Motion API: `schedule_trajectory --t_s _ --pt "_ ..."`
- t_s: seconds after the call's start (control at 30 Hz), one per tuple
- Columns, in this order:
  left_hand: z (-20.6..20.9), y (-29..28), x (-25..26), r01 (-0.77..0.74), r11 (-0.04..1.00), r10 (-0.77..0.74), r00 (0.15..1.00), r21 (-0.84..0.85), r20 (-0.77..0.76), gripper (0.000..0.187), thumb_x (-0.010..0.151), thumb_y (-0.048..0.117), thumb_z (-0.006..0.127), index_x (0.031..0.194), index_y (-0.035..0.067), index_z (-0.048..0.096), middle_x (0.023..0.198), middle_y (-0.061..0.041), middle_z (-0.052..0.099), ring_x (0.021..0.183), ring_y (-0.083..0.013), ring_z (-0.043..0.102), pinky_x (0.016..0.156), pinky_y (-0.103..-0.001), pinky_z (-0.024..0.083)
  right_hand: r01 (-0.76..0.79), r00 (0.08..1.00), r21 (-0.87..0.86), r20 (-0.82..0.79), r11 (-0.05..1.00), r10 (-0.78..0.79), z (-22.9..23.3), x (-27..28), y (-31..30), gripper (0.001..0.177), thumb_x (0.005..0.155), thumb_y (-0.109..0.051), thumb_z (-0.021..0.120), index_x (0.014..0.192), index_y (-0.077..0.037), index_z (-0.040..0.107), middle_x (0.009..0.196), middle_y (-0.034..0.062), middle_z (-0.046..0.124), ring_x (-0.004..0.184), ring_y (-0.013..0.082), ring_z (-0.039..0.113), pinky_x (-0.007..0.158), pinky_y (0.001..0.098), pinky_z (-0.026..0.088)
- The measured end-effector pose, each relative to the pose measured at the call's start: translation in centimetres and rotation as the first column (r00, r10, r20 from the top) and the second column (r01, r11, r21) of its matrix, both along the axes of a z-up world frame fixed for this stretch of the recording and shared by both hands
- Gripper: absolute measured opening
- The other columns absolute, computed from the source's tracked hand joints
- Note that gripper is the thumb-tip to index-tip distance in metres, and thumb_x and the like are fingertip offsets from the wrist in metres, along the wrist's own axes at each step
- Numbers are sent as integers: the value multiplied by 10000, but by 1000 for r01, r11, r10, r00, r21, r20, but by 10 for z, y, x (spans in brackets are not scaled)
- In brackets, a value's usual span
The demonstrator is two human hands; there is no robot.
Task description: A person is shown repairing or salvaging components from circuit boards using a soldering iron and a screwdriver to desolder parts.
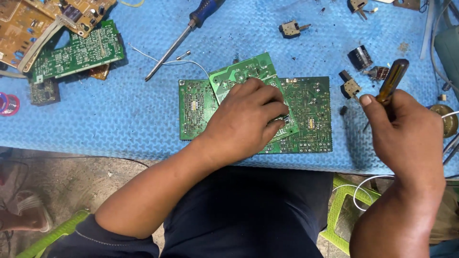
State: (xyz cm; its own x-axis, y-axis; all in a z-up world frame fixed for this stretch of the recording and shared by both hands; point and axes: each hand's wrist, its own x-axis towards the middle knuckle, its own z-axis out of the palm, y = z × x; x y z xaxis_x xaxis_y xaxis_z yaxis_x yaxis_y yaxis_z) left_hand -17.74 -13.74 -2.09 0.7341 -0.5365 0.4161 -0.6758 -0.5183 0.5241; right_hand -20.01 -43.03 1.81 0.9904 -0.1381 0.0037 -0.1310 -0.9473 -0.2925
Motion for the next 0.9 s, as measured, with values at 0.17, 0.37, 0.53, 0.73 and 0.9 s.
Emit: schedule_trajectory --t_s 0.17,0.37,0.53,0.73,0.9 --pt "2 -8 -3 -75 997 74 994 22 76 162 928 285 727 966 134 772 1005 -17 652 958 -307 535 840 -471 446 -58 957 -154 -289 986 12 5 5 14 387 1027 -553 596 1052 -210 773 672 153 726 715 383 703 730 479 489" --pt "1 -11 -4 -107 994 105 989 15 104 107 938 272 719 930 180 775 974 2 662 926 -297 551 761 -455 432 122 927 -16 -356 992 -120 16 6 25 314 853 -492 761 1059 -258 792 693 51 743 721 252 719 703 400 462" --pt "-1 -11 -5 -88 996 90 984 -24 153 86 937 228 726 929 166 787 959 1 675 929 -291 557 760 -442 465 -12 971 382 226 924 -81 28 29 -6 362 1041 -285 727 1302 -35 708 656 37 547 595 119 483 624 309 407" --pt "-3 -10 -7 -94 994 106 970 -62 217 84 961 234 746 954 165 793 975 4 693 940 -282 583 788 -418 480 -205 857 975 221 86 -465 21 143 -59 562 928 -410 726 1348 -86 541 1037 106 716 640 119 614 524 232 477" --pt "-8 -7 -11 -127 986 148 966 -109 213 70 960 234 743 944 173 774 973 8 686 940 -296 610 803 -422 486 -230 876 962 139 -148 -461 -20 195 -85 233 904 -227 770 1094 -121 686 991 134 743 695 195 646 598 297 506"
